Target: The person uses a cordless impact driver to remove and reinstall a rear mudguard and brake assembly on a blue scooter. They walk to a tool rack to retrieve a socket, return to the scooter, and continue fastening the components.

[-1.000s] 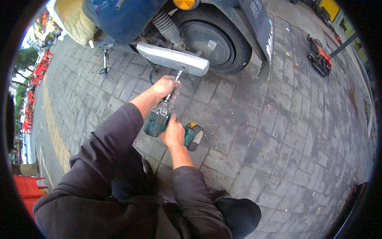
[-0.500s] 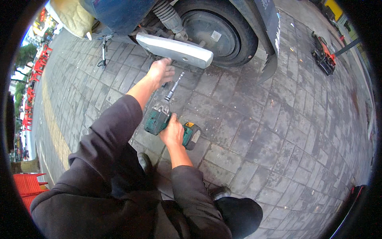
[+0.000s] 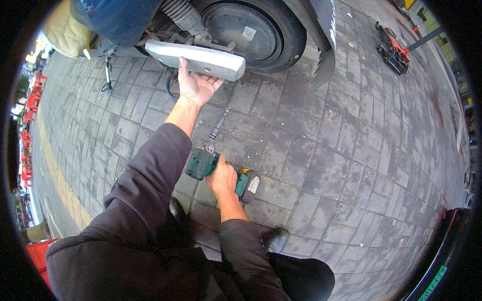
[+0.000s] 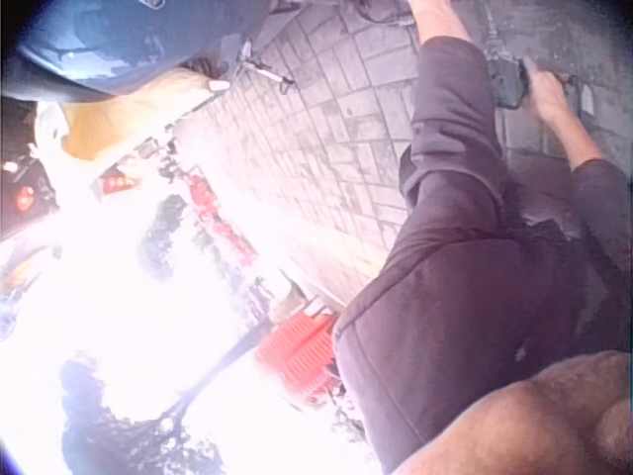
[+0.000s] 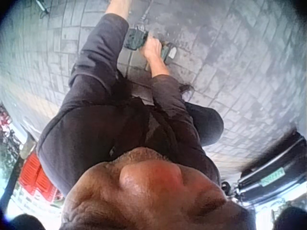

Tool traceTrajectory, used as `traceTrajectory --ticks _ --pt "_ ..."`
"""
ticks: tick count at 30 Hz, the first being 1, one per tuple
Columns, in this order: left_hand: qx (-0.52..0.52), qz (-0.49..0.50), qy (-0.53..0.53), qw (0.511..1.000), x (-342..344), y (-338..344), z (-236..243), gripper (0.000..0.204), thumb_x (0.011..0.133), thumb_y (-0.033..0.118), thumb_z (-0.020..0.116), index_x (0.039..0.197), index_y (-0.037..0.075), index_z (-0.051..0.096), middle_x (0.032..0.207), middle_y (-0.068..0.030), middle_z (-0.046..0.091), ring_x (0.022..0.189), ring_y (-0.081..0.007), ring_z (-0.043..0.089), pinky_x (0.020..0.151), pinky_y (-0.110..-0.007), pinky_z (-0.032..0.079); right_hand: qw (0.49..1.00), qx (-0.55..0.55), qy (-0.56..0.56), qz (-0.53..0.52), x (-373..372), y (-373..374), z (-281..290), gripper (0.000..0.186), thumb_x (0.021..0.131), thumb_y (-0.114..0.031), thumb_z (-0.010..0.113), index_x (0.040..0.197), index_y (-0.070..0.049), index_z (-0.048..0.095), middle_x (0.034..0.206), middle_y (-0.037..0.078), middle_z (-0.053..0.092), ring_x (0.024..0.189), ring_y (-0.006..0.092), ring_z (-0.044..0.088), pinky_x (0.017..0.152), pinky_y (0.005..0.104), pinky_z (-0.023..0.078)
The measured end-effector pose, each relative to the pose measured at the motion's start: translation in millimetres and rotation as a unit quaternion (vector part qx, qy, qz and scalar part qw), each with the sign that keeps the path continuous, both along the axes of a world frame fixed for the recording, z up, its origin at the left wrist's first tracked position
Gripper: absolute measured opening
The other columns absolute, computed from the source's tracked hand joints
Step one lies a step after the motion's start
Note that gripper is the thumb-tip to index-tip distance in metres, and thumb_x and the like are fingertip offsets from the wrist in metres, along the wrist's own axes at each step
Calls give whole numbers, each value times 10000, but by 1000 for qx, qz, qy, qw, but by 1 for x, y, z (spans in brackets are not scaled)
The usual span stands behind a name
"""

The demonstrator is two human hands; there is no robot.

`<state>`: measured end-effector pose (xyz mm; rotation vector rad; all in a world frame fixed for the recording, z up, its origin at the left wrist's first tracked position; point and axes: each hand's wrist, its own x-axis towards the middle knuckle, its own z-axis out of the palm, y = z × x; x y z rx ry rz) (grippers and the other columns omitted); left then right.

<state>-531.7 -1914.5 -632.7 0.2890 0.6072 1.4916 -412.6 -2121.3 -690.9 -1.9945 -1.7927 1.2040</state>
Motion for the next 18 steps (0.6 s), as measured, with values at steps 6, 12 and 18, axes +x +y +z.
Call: traceTrajectory --ticks 6,12,18 --pt "-24 27 -18 999 2 5 -6 1135 754 782 538 1512 80 66 1537 -187 185 1415 -369 217 1151 -555 175 999 -45 -19 -1 0 4 1 446 687 -61 672 1102 10 525 944 280 658 957 429 632 841 478 500" --pt "-97 -53 248 962 -41 -7 -3 987 784 652 638 1449 13 284 1367 -233 438 1183 -349 491 990 -506 402 1000 5 -2 20 -5 12 14 471 650 0 668 1094 36 518 923 292 653 937 442 627 836 490 494" --pt "-212 39 340 915 -130 -31 23 702 912 407 570 1409 -35 346 1327 -234 508 1134 -320 548 980 -487 436 988 76 48 123 -53 30 38 463 641 26 659 1078 39 507 882 311 639 895 470 627 785 500 504"
